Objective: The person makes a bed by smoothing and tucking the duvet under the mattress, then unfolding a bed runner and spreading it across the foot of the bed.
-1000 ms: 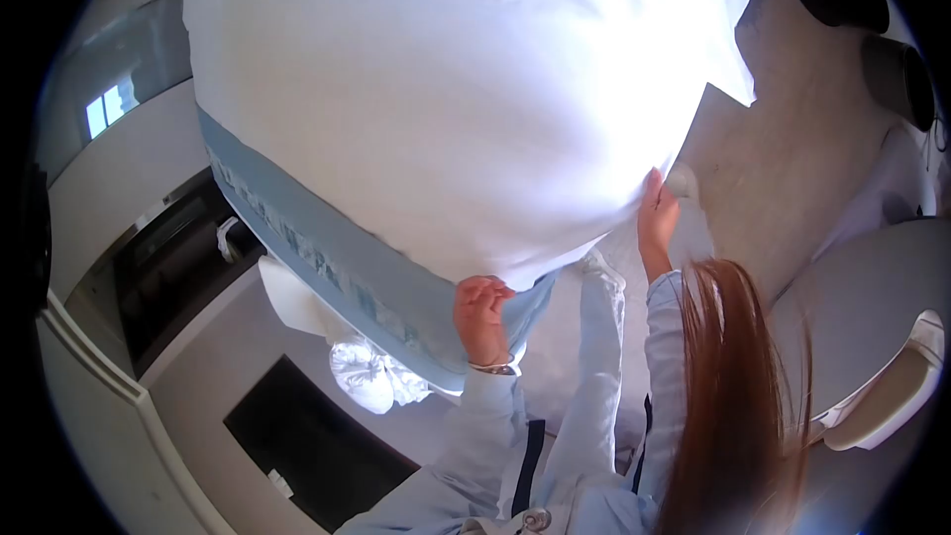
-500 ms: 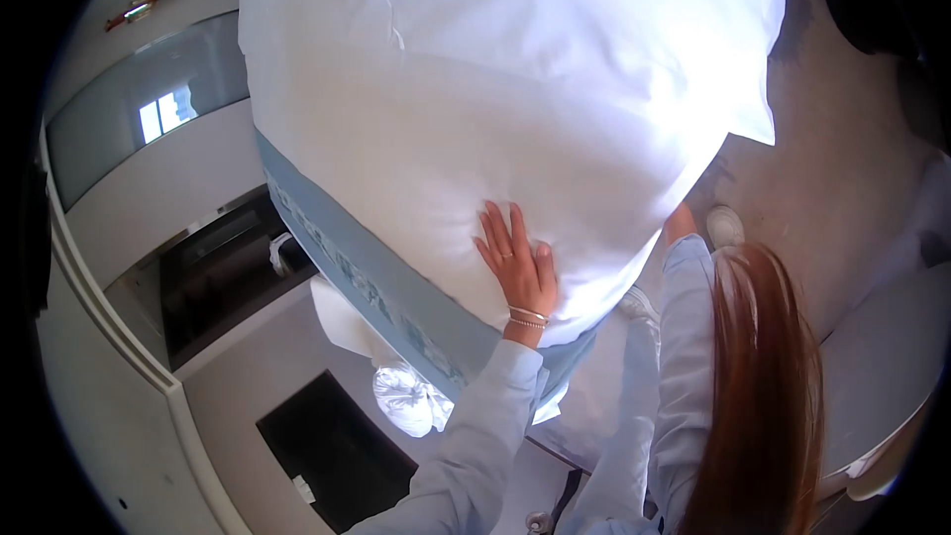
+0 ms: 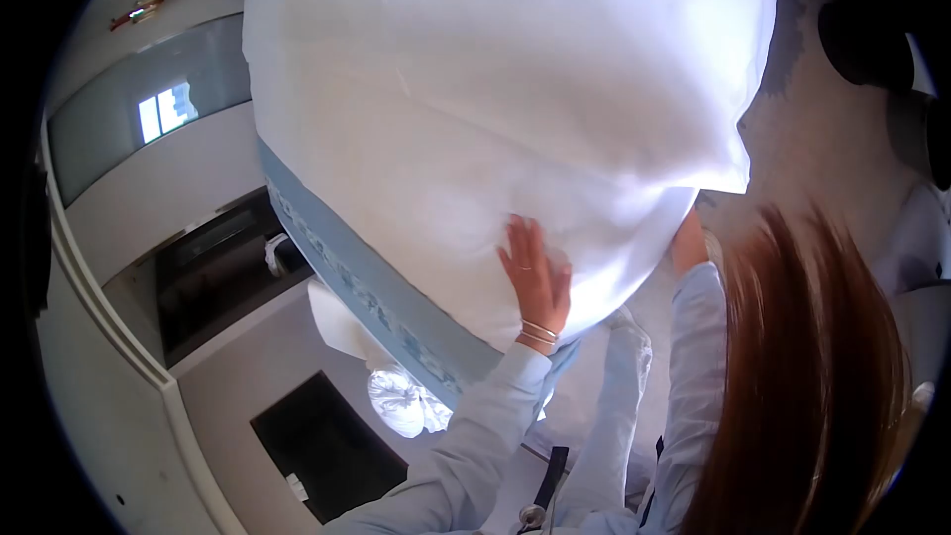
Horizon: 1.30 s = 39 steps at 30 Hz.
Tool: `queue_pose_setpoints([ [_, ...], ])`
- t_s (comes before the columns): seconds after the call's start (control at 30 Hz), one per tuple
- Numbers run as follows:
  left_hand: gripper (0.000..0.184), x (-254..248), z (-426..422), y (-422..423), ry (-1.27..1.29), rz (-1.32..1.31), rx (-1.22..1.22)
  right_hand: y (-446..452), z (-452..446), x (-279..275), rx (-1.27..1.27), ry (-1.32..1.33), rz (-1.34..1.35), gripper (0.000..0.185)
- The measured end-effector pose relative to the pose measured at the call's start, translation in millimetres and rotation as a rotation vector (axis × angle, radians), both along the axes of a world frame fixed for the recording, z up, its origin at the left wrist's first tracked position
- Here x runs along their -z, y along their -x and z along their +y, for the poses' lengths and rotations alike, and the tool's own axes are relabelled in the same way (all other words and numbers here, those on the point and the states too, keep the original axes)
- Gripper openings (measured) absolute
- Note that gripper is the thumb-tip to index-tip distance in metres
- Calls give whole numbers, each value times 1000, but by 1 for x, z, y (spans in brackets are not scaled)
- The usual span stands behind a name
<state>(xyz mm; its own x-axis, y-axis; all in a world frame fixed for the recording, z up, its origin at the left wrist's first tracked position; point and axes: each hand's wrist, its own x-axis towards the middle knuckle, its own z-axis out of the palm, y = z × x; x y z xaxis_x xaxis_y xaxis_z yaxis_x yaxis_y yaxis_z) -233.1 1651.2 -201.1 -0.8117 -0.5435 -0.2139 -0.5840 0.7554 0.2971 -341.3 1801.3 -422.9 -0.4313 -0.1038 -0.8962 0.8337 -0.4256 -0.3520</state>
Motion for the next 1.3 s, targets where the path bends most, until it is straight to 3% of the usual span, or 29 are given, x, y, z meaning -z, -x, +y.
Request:
queue_pose_setpoints([
  [0.23, 57, -1, 17, 56, 22, -81, 245, 70, 33, -4, 158, -18, 57, 46],
  [0.4, 48, 8, 26, 85, -80, -11, 460, 71, 50, -15, 109, -44, -12, 46],
  [0.47, 39, -2, 33, 86, -136, -10, 553, 39, 33, 2, -74, -130, -90, 45],
  [0.5, 39, -4, 32, 79, -146, -27, 561, 10, 22, 18, -306, -315, -9, 47],
  [0.57, 32, -9, 33, 64, -373, 80, 473, -52, 10, 59, -355, -81, 5, 52],
  [0.63, 25, -16, 34, 34, -305, 161, 394, -88, -2, 3, -286, -37, 73, 57],
  [0.7, 22, -28, 30, 1, -268, 177, 328, -131, 3, -7, -864, -26, 127, 58],
  [0.77, 21, -37, 21, -36, -184, 186, 261, -174, -7, -23, -1019, -56, 71, 65],
  [0.8, 21, -42, 19, -53, -130, 203, 182, -197, -15, -42, -875, -252, 191, 52],
  [0.87, 27, -46, 20, -81, -150, 284, -74, -228, -10, -60, -606, -516, 579, 38],
  [0.9, 32, -50, 29, -91, -214, 347, -282, -249, 18, -13, -808, -672, 302, 42],
  [0.93, 35, -57, 31, -99, -258, 319, -335, -201, 59, -43, -765, -601, -151, 48],
  [0.97, 35, -60, 35, -112, -262, 311, -352, -179, 81, -62, -574, -497, 70, 46],
  [1.03, 36, -54, 17, -129, -161, 223, -211, -178, 96, -33, -647, -531, 183, 50],
  [1.1, 38, -50, 16, -142, -221, 201, -217, -163, 95, -55, -790, -512, 130, 53],
  [1.17, 46, -29, 14, -140, -114, 147, -176, -162, 89, -38, -670, -545, 308, 56],
  [1.23, 65, -17, 18, -141, 55, -99, -14, -172, 79, -16, -749, -603, 317, 60],
  [1.3, 75, -12, 23, -131, 10, -96, 42, -161, 68, -20, -747, -627, 246, 60],
])
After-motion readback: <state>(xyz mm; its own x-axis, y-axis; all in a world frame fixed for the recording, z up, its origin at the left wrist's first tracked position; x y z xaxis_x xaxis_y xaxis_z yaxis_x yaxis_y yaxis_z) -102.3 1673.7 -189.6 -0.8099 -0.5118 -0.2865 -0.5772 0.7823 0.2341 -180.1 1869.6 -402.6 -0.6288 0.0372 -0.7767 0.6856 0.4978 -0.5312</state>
